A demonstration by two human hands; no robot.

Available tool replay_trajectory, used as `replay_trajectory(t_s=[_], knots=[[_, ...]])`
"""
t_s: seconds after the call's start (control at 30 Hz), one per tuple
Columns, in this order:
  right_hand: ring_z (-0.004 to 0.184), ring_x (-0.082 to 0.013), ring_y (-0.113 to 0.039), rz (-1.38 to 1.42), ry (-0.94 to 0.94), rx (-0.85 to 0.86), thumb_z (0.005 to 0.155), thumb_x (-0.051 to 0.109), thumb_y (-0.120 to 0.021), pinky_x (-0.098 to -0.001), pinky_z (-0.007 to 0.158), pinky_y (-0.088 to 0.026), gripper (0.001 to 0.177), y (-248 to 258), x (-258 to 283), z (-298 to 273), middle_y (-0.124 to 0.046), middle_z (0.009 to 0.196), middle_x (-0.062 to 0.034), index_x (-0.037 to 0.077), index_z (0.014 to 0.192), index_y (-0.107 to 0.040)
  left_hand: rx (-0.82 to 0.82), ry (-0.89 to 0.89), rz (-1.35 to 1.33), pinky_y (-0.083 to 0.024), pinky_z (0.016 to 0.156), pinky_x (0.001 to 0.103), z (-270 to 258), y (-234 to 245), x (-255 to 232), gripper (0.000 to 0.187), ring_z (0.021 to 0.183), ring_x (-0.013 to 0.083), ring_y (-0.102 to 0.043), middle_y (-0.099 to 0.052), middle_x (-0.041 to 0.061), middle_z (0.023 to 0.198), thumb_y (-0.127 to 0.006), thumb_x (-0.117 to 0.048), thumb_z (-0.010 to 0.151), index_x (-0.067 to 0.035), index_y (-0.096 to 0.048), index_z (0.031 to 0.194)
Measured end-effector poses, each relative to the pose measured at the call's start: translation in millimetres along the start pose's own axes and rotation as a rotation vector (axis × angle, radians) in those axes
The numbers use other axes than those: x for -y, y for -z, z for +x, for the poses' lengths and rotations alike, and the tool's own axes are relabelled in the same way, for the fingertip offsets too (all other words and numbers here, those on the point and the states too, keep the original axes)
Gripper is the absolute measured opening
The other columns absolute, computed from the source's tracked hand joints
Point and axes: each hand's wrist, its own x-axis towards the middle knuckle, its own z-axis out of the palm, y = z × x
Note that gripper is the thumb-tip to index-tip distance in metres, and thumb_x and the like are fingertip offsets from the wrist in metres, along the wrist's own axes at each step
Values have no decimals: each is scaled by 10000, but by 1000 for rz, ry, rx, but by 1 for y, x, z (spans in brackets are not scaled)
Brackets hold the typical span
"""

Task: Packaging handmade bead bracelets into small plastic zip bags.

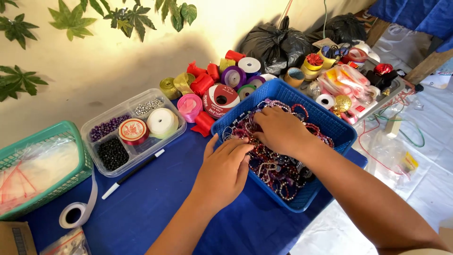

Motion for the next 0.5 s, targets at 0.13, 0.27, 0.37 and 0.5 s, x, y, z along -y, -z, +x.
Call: replay_trajectory(t_s=[0.13,0.27,0.37,0.5], knots=[[1075,-348,-612,73,53,44,849,262,-713,-461,908,-500,246,7,5,-11,-646,1076,-120,74,1005,-683,30,91,-34,-364,1114,546,15,-8,10,248,1088,264,-682,-740,81,1097,-598,-102,933,-87,-670,1169],[1009,-341,-637,216,59,124,900,237,-681,-468,869,-500,200,23,4,-25,-663,1019,-116,64,998,-662,30,135,14,-392,1044,542,32,-20,25,255,1056,300,-678,-734,115,1091,-618,-109,924,-70,-658,1173],[934,-327,-663,372,44,137,932,236,-656,-453,817,-511,202,35,6,-35,-682,963,-124,54,1019,-650,64,116,11,-365,1028,564,39,-21,28,306,1044,308,-674,-733,122,1087,-646,-130,891,-64,-655,1190],[866,-217,-730,686,-65,155,975,242,-604,-361,770,-550,234,50,15,-44,-750,926,-87,59,1109,-657,101,114,-64,-314,1057,579,41,-13,20,318,973,285,-701,-753,99,1004,-704,-220,888,-103,-690,1183]])
